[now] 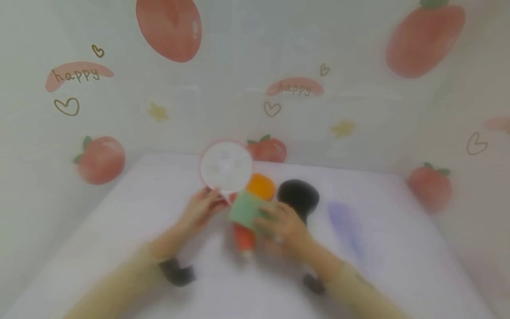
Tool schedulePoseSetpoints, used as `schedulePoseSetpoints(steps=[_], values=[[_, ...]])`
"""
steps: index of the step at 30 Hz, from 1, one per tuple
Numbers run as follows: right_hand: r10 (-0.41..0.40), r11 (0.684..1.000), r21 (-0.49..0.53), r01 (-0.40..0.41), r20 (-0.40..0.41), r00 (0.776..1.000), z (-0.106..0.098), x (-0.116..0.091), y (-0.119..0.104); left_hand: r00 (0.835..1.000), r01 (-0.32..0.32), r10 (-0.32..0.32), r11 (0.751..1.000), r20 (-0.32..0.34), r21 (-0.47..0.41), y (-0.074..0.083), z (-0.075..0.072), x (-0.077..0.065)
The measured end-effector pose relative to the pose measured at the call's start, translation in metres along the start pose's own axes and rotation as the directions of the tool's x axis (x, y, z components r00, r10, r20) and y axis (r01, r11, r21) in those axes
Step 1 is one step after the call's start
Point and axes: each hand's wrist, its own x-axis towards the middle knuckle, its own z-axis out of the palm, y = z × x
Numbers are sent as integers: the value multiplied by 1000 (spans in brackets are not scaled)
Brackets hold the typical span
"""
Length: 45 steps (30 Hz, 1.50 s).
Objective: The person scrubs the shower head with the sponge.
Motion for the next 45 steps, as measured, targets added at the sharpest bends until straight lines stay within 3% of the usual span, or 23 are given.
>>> schedulePoseSetpoints(steps=[5, 13, 20, 26, 32, 36, 45], values=[[45, 999, 32, -44, -32, 998, 2, -1, 3, 1000, 2, -2, 1000, 23, -5, -3, 0, 1], [14, 990, 141, -26, 84, 996, -6, -17, -3, 999, -27, 25, 998, -44, -55, 1, -3, 6], [-48, 986, 163, 44, 24, 999, -8, -20, -5, 997, -31, 25, 995, -73, -93, 9, -3, 2], [73, 988, 138, -66, -45, 996, -1, -11, -5, 1000, -13, 12, 996, -12, -87, 8, 1, -3], [225, 960, 194, -205, -90, 970, 7, -4, -5, 998, -8, 13, 996, 61, -93, 3, 3, -5], [300, 923, 259, -287, -14, 954, 4, -3, -8, 998, -10, 18, 994, 65, -109, 2, 2, -4], [280, 903, 285, -322, 179, 943, -6, -15, -10, 999, -37, 31, 988, -42, -151, 6, -2, 1]])
